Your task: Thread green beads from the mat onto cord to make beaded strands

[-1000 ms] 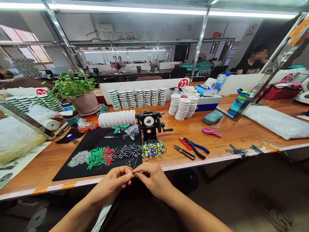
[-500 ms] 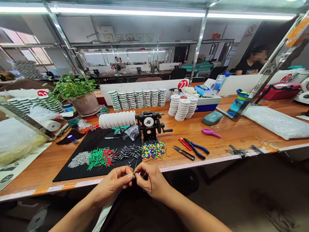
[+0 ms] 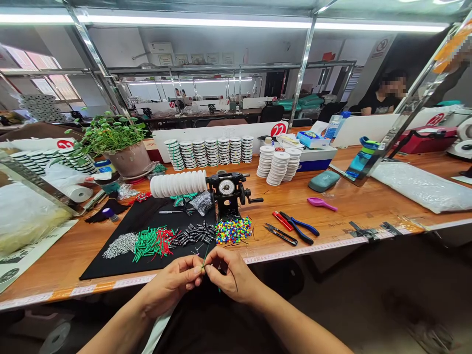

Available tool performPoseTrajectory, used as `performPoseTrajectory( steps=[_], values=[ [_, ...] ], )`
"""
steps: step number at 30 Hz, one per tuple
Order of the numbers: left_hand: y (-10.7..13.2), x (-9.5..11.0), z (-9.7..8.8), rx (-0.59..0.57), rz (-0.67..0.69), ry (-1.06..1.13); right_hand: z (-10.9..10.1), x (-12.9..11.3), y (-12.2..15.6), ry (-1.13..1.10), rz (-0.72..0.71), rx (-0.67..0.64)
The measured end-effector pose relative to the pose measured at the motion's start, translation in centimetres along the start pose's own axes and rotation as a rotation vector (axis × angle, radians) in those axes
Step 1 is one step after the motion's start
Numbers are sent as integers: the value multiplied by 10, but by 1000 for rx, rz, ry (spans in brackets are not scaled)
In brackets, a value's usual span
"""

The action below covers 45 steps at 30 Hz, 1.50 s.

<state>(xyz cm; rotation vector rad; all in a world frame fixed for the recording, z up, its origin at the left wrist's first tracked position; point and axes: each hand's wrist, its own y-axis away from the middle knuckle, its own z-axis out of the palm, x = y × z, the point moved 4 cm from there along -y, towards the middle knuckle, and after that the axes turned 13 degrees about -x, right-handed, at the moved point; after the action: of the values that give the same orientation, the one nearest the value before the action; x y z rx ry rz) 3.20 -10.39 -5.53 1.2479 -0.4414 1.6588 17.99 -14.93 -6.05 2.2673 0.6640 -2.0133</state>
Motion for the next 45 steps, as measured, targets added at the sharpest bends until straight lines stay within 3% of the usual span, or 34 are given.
performPoseTrajectory(
  steps=[13,27,36,41,45],
  values=[
    [-1,1,1,2,-48,27,-4,-5,-1,107,6,18],
    [-1,-1,0,10,-6,35,-2,6,-1,-31,27,0],
    [-1,6,-2,146,93,-341,-13,-13,14,479,-258,170],
    [1,12,0,223,169,-643,-16,-19,14,801,-438,135],
    [7,18,8,289,245,-1024,-20,-26,7,946,-440,96]
  ],
)
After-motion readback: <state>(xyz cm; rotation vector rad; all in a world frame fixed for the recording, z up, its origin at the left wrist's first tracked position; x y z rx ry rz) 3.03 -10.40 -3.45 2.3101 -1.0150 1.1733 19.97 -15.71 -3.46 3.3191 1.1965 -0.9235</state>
